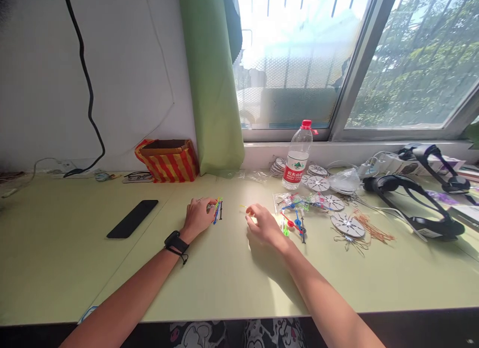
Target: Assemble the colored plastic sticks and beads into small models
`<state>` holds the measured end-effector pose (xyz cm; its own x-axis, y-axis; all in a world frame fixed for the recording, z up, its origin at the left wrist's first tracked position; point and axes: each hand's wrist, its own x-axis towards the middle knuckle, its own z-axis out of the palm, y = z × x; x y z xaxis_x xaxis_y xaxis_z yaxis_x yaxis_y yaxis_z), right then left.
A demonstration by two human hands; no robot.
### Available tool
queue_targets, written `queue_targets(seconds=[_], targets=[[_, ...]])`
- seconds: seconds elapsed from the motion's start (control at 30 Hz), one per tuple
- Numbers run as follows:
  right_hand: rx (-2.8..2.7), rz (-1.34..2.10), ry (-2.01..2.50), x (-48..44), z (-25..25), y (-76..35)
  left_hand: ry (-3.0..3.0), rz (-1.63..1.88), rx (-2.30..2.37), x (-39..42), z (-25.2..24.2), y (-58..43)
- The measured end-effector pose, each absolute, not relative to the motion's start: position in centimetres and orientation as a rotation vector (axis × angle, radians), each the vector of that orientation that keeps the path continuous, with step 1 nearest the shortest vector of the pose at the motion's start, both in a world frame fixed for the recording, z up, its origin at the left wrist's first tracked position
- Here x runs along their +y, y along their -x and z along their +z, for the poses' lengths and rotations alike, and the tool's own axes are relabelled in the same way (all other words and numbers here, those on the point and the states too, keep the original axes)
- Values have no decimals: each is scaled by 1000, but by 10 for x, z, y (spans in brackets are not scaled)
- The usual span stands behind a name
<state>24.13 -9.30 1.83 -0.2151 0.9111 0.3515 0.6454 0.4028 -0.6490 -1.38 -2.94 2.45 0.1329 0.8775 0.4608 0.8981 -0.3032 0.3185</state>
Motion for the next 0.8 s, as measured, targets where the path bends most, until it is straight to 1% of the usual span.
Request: queue_targets(seconds=[0.13,0.23,0.3,0.37,0.47,0.57,0.6,0.67,0.73,0.8], targets=[[-1986,468,1298,-94,17,-242,2305,-1056,-1815,-32,32,12],[-2000,462,1279,-94,16,-240,2300,-1250,-1727,-37,42,5],[-1995,441,1278,-93,16,-239,2393,-1403,-1610,-43,48,-1],[-1955,399,1324,-93,18,-238,2634,-1489,-1451,-52,51,-8],[-1811,362,1457,-90,20,-240,3135,-1337,-1180,-68,46,-20],[-1691,370,1533,-88,22,-244,3362,-1073,-1049,-78,37,-27],[-1678,369,1541,-88,23,-245,3354,-1037,-1060,-78,35,-28],[-1673,375,1551,-88,23,-245,3210,-1076,-1188,-74,33,-27],[-1677,391,1568,-89,23,-244,2956,-1137,-1391,-65,33,-21],[-1681,410,1600,-90,23,-243,2706,-1106,-1574,-54,33,-13]])
